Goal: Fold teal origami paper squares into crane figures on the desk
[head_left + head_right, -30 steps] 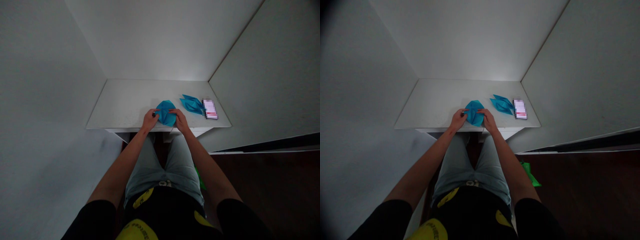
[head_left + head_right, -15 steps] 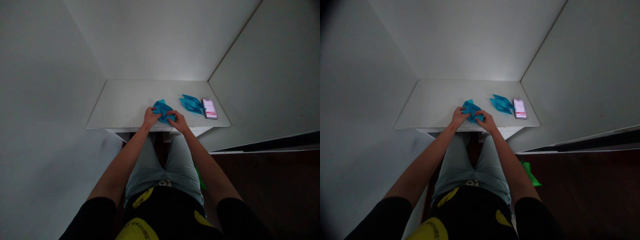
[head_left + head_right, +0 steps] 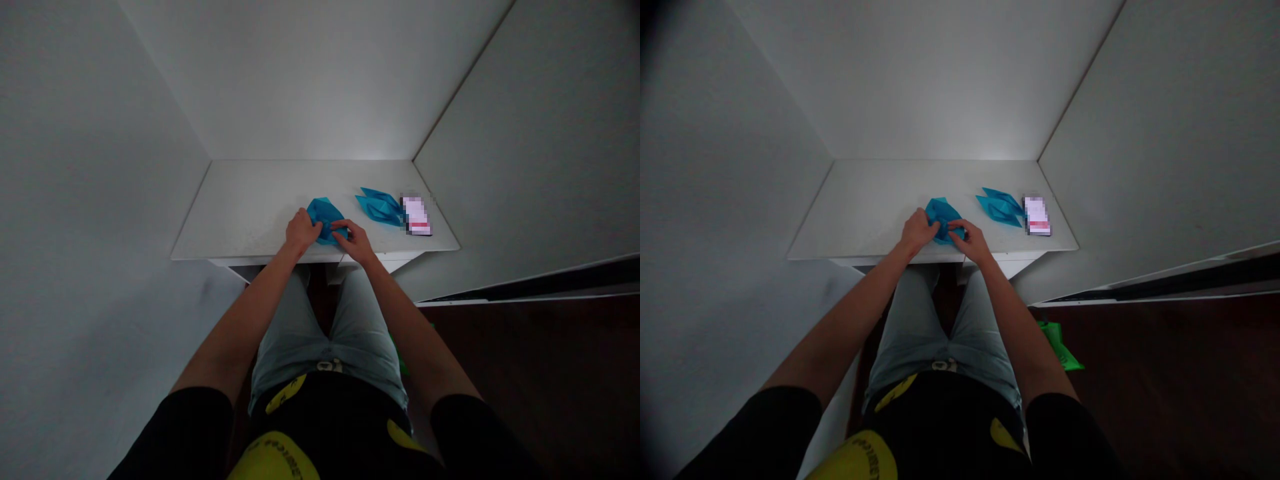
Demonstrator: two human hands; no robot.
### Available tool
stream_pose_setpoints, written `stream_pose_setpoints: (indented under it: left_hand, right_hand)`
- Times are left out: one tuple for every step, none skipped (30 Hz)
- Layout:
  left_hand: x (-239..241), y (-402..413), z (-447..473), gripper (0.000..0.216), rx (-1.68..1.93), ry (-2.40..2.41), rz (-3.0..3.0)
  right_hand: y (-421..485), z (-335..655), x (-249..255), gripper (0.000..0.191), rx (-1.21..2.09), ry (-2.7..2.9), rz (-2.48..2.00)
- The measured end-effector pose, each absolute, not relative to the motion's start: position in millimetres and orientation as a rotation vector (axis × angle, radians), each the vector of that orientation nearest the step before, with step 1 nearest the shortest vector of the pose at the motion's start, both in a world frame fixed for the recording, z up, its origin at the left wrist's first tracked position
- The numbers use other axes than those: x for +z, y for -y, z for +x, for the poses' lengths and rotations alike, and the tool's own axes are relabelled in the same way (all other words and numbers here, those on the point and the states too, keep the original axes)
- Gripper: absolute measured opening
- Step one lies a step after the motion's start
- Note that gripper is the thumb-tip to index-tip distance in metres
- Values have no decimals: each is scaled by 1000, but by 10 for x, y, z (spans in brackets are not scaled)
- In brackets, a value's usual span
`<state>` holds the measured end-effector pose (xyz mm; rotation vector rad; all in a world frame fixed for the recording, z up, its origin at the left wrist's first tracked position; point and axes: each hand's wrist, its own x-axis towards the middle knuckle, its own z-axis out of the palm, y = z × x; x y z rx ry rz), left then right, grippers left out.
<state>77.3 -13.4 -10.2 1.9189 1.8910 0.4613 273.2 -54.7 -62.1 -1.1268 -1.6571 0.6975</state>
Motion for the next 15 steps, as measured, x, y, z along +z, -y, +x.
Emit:
stream_pose_setpoints:
  left_hand:
    - [-93, 130, 762, 37, 424, -1898, 1948]
    - [-94, 124, 753, 38, 404, -1903, 1974]
    - [-107, 115, 748, 38, 408, -1902, 1991]
    - [-129, 100, 745, 39, 439, -1892, 1995]
    - [-160, 79, 742, 39, 493, -1872, 1983]
    - [-196, 52, 740, 39, 564, -1842, 1957]
    - [-236, 18, 737, 40, 636, -1805, 1924]
    - [-277, -20, 733, 41, 692, -1769, 1894]
    - [-316, -59, 729, 43, 720, -1741, 1875]
    - [-350, -96, 725, 45, 722, -1728, 1870]
    - [-379, -129, 721, 46, 705, -1726, 1878]
    - [-401, -154, 717, 47, 683, -1729, 1892]
    - [-415, -172, 714, 47, 668, -1729, 1905]
    - [-418, -181, 712, 47, 670, -1722, 1908]
    - [-412, -181, 709, 45, 687, -1706, 1901]
  right_hand:
    - [548, 2730, -623, 33, 698, 1652, -1126]
    - [548, 2728, -623, 31, 697, 1648, -1124]
    - [549, 2727, -622, 30, 694, 1646, -1124]
    - [551, 2727, -620, 29, 692, 1645, -1127]
    - [552, 2726, -616, 29, 690, 1646, -1133]
    - [555, 2726, -612, 28, 687, 1646, -1140]
    - [557, 2725, -609, 28, 685, 1644, -1146]
    - [559, 2725, -606, 28, 684, 1645, -1150]
    - [561, 2726, -604, 28, 682, 1644, -1154]
    - [563, 2726, -604, 29, 679, 1644, -1156]
    - [563, 2727, -604, 29, 678, 1646, -1158]
    - [563, 2728, -605, 29, 676, 1648, -1159]
    - [563, 2729, -606, 30, 674, 1651, -1159]
    - [561, 2730, -606, 31, 670, 1654, -1158]
    - [559, 2731, -605, 31, 665, 1659, -1158]
